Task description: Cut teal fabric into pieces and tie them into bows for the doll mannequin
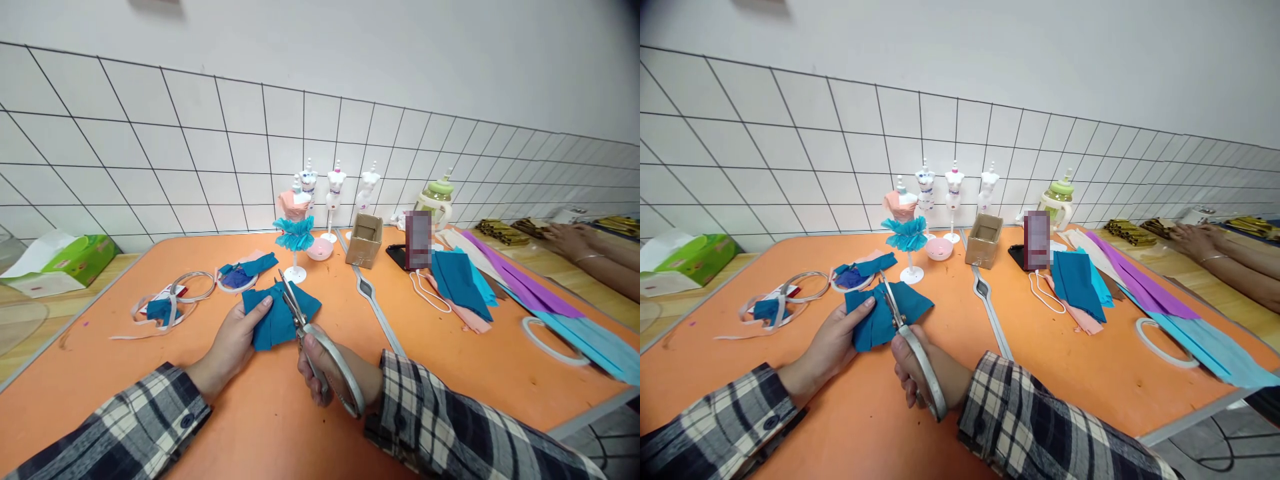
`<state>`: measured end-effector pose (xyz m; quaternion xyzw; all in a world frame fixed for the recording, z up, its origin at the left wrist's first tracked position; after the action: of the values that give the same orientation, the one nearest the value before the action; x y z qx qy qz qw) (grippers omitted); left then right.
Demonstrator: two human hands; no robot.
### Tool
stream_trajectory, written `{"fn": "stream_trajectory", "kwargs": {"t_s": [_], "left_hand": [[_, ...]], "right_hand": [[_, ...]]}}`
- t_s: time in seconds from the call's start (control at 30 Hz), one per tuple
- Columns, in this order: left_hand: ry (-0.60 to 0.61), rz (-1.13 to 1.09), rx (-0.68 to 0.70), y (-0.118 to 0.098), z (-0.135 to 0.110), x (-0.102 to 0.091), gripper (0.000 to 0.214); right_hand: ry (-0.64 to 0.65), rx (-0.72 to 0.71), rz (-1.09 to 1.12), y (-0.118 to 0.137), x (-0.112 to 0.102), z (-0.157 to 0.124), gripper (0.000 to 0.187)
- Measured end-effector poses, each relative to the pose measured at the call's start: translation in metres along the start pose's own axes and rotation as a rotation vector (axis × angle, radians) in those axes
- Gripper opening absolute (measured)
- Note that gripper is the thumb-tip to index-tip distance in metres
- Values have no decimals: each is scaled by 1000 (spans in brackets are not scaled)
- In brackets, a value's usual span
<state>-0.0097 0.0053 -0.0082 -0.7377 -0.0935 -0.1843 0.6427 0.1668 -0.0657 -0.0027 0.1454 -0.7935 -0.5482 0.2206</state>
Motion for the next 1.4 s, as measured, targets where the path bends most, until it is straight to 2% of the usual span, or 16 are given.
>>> {"fn": "stream_trajectory", "kwargs": {"t_s": [0.2,0.33,0.5,0.97,1.4], "left_hand": [[17,-9,39,2,2,-3,33],[16,-4,52,3,3,-5,31],[18,-26,30,3,2,-5,32],[64,-35,35,2,3,-5,24],[85,-11,53,3,2,-5,24]], "right_hand": [[33,-47,24,0,-1,-2,63],[56,-57,-1,-1,0,-4,64],[33,-83,34,-3,4,-3,60],[-19,-80,70,-14,8,3,59],[-16,-64,103,-7,9,0,61]]}}
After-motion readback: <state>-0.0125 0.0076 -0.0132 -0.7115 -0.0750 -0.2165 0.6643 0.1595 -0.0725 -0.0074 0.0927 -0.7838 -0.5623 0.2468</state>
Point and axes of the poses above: each hand's wrist, its own z-axis towards the middle knuckle, its own x-axis out of the palm, y = z × x, the point moved 1 cm from there along z, towards the middle knuckle, and after that the axes turned 2 degrees about x, right-handed, at the moved point
